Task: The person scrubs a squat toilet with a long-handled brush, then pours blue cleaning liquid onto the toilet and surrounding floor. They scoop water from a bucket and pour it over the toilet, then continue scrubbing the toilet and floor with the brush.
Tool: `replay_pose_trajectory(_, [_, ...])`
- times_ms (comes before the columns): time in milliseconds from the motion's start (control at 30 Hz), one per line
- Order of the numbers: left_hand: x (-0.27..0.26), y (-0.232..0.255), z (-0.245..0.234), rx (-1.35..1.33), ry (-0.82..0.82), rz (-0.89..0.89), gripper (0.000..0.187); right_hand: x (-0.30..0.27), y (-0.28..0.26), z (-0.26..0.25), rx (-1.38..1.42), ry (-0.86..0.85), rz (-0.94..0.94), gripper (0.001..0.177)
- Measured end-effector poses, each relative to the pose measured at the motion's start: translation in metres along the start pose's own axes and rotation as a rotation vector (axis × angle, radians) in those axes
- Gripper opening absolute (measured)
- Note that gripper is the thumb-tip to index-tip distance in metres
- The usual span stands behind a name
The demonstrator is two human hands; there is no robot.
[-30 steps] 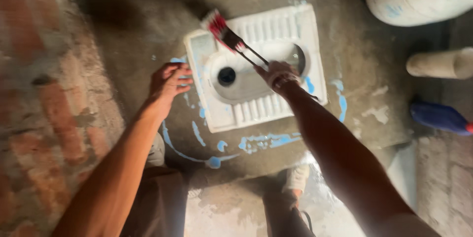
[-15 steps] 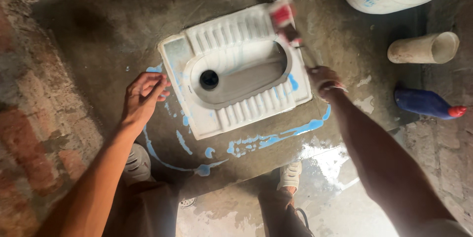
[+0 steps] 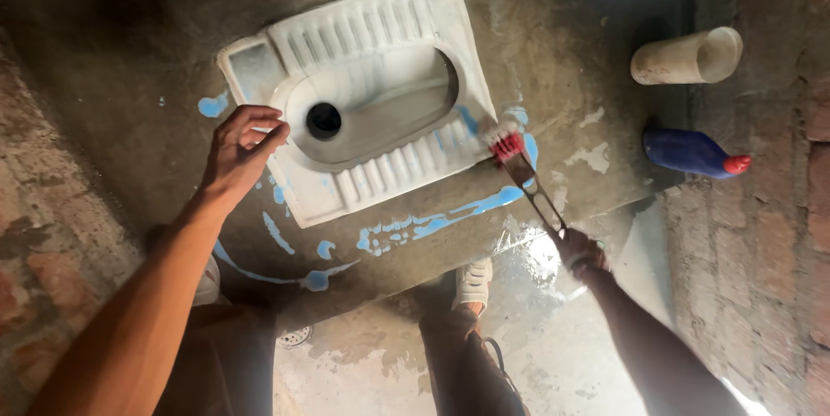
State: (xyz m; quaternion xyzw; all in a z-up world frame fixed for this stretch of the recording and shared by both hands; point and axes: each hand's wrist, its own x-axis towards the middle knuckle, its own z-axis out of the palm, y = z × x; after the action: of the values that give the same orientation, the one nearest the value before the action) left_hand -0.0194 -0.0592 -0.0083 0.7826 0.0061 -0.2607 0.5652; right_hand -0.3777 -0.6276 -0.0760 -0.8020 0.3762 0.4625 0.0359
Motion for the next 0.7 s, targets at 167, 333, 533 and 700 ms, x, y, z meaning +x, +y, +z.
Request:
replay_pose_trajectory(167, [0.008,0.017,0.016,-0.051,-0.013,-0.050,0.030,0.040,-0.030,0.001,0.182,0.007,0.034,0.092])
replay_pose_trajectory(333, [0.005,0.012,0.038,-0.089,0.001,-0.079,0.031,0.082,-0.012,0.001,-0.043,0.114,-0.105,0.051])
replay_pose_trajectory(533, [-0.006,0.020,0.054,-0.213,0.027,-0.111,0.033,-0.006,0.086,0.088,-0.214,0.045,-0.171,0.043])
replay_pose_trajectory(700, [-0.023,0.025,0.054,-0.226,0.017,-0.119,0.034,0.052,0.031,0.055,-0.035,0.008,-0.173,0.075])
